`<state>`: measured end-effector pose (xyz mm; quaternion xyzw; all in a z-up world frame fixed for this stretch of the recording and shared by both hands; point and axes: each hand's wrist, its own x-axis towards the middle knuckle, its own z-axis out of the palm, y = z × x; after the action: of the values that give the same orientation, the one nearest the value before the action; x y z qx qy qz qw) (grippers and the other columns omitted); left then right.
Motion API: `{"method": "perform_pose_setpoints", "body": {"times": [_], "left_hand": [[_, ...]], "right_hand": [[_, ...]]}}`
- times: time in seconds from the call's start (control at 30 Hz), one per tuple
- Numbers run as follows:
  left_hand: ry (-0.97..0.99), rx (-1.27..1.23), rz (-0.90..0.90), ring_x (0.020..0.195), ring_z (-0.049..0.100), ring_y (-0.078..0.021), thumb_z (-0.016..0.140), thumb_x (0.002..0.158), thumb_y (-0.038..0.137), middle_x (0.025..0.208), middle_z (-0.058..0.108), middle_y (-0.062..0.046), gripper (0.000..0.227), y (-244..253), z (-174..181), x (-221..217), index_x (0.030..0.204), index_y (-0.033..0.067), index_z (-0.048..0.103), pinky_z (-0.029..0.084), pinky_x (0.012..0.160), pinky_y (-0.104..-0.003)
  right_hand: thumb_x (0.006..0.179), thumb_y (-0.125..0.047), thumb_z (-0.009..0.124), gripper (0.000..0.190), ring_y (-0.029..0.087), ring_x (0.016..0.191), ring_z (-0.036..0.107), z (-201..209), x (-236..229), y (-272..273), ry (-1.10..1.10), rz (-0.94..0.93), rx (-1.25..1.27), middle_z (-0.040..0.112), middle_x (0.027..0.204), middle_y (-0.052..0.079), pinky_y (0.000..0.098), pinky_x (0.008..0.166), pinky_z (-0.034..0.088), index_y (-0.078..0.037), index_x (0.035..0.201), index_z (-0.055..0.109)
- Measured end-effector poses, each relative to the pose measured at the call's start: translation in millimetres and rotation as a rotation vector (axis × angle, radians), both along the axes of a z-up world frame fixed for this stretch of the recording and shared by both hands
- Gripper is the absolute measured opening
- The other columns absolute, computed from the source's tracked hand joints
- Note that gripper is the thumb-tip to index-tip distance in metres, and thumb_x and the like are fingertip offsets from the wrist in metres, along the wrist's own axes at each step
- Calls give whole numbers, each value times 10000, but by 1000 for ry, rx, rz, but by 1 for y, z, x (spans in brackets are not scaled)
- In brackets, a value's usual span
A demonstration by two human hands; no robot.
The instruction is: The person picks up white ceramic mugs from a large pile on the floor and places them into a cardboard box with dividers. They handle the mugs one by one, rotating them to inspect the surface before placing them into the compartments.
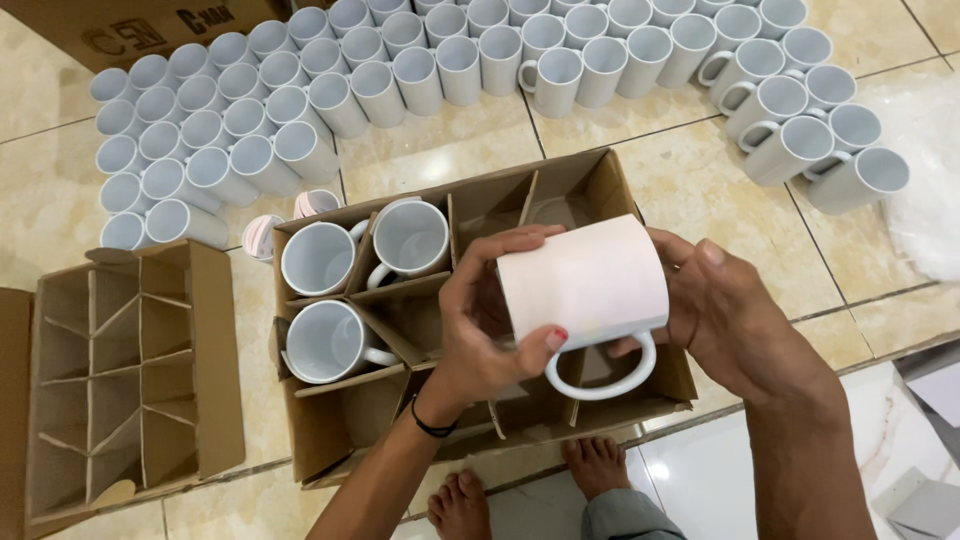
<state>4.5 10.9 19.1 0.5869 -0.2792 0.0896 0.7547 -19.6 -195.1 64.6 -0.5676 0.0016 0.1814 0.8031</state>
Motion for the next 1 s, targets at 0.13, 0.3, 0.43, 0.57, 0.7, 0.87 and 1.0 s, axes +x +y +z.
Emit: {"method": "perform_pose_setpoints", "body": {"times": [0.13, 0.3, 0.43, 0.57, 0.7, 0.87, 1.0], "left_hand": [[-66, 107, -71, 1276, 595, -304, 740, 798, 285, 1325, 590, -148, 546, 2, -2, -2, 1262, 96, 525, 513, 1089, -423], [-156, 228, -122, 1251, 612, -301, 733, 804, 305, 1358, 566, -165, 522, 5, 0, 0, 1248, 138, 517, 525, 1044, -418], [-154, 242, -164, 1265, 585, -282, 709, 809, 325, 1384, 542, -148, 515, 3, 5, 2, 1254, 168, 502, 497, 1072, -426], [-86, 36, -144, 1286, 543, -275, 623, 921, 468, 1447, 451, -137, 623, -6, -6, 1, 1394, 131, 397, 488, 1091, -459], [205, -65, -181, 1192, 540, -215, 643, 899, 508, 1386, 526, -140, 736, -5, -9, 3, 1456, 124, 351, 493, 959, -351], [503, -161, -192, 1038, 509, -183, 661, 843, 407, 1170, 511, -74, 620, -7, -28, 5, 1364, 145, 453, 479, 832, -313], [738, -219, -176, 925, 604, -189, 689, 794, 304, 1108, 596, -75, 469, -4, -31, 10, 1204, 98, 591, 522, 691, -288]], "right_hand": [[941, -365, 498, 517, 270, 608, 648, -2, 1, -1, 134, -48, -84, 666, 886, 175, 376, 496, 577, 37, 1257, 573], [874, -221, 514, 422, 270, 936, 590, 0, 2, 0, 300, -182, -145, 627, 1055, 170, 362, 717, 448, 25, 1205, 604], [866, -195, 514, 422, 245, 860, 557, -1, -2, -2, 286, -228, -173, 606, 1022, 151, 333, 662, 416, 5, 1226, 608], [802, -206, 510, 462, 268, 848, 541, 0, -3, 3, 305, -308, -156, 595, 1064, 154, 343, 604, 389, -33, 1225, 581], [788, -199, 519, 401, 286, 885, 543, -4, -2, 9, 305, -387, -123, 613, 1108, 159, 376, 622, 399, -71, 1165, 559], [790, -191, 524, 370, 266, 955, 556, -11, 0, 17, 302, -395, -165, 617, 1190, 119, 365, 647, 416, -104, 1150, 538], [791, -146, 538, 383, 251, 1043, 568, -18, 0, 21, 242, -374, -161, 590, 1273, 93, 353, 671, 451, -111, 1173, 525]]}}
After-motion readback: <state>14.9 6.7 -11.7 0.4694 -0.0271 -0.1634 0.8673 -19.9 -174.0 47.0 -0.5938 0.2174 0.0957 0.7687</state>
